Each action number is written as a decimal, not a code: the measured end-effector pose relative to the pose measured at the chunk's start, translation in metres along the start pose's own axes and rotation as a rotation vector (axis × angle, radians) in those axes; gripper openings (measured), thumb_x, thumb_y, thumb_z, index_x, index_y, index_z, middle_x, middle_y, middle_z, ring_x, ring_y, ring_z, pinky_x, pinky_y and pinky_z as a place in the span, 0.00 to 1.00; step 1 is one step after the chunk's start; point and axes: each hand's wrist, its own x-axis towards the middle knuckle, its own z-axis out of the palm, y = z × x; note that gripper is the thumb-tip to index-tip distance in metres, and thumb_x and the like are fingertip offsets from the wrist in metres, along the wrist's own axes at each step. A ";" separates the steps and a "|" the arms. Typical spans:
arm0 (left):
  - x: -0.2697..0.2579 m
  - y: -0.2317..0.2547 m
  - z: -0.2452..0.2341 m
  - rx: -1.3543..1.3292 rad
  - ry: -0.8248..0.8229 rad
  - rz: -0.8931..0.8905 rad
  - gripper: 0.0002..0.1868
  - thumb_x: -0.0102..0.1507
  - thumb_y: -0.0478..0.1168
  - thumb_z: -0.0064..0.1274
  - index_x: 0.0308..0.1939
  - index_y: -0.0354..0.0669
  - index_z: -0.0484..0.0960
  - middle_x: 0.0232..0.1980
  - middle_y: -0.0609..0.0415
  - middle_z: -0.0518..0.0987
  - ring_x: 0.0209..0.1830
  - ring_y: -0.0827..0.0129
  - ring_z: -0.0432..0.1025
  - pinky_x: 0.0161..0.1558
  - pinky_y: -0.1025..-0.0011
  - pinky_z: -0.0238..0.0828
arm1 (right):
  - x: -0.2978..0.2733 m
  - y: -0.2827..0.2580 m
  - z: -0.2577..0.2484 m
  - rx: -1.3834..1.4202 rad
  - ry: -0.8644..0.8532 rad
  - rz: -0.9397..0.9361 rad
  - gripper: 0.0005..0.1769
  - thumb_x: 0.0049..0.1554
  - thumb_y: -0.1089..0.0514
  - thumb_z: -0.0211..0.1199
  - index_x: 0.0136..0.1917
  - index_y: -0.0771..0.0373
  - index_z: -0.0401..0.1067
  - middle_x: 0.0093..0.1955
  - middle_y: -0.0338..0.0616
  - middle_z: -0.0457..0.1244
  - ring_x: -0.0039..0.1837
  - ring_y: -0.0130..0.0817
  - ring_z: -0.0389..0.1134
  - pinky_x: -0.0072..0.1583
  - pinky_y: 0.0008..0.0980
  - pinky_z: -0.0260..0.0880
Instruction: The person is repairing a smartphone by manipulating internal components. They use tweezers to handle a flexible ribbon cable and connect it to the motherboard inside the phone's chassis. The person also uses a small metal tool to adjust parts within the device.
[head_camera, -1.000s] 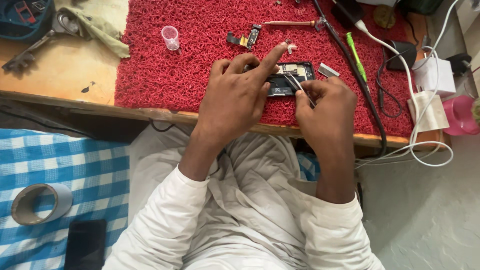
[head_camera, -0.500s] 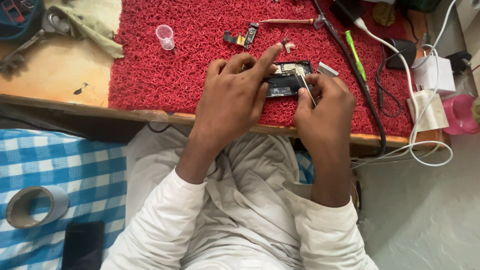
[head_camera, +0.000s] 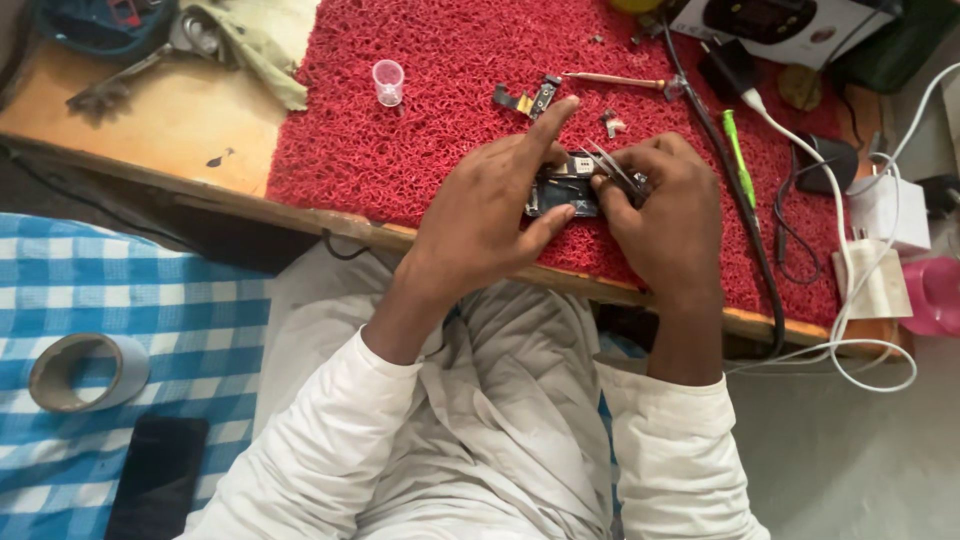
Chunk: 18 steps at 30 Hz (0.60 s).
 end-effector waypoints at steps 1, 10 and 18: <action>-0.001 0.000 0.000 -0.005 -0.002 -0.001 0.53 0.62 0.41 0.66 0.82 0.48 0.46 0.54 0.50 0.81 0.56 0.55 0.76 0.63 0.56 0.70 | -0.001 0.000 0.000 0.006 0.000 0.000 0.08 0.55 0.63 0.72 0.48 0.66 0.79 0.46 0.48 0.67 0.46 0.42 0.71 0.48 0.40 0.69; 0.000 0.000 0.000 -0.022 -0.005 -0.003 0.56 0.61 0.41 0.68 0.82 0.50 0.44 0.55 0.48 0.81 0.56 0.52 0.76 0.62 0.56 0.71 | 0.007 -0.001 0.003 0.465 -0.147 0.120 0.08 0.56 0.68 0.66 0.50 0.67 0.76 0.44 0.42 0.70 0.44 0.25 0.72 0.46 0.26 0.72; 0.001 -0.001 0.000 -0.037 -0.006 -0.033 0.56 0.61 0.41 0.69 0.82 0.51 0.44 0.54 0.50 0.82 0.56 0.54 0.77 0.61 0.57 0.72 | 0.003 -0.008 0.002 0.066 -0.040 -0.081 0.10 0.53 0.69 0.70 0.49 0.71 0.78 0.47 0.52 0.69 0.46 0.40 0.74 0.49 0.36 0.74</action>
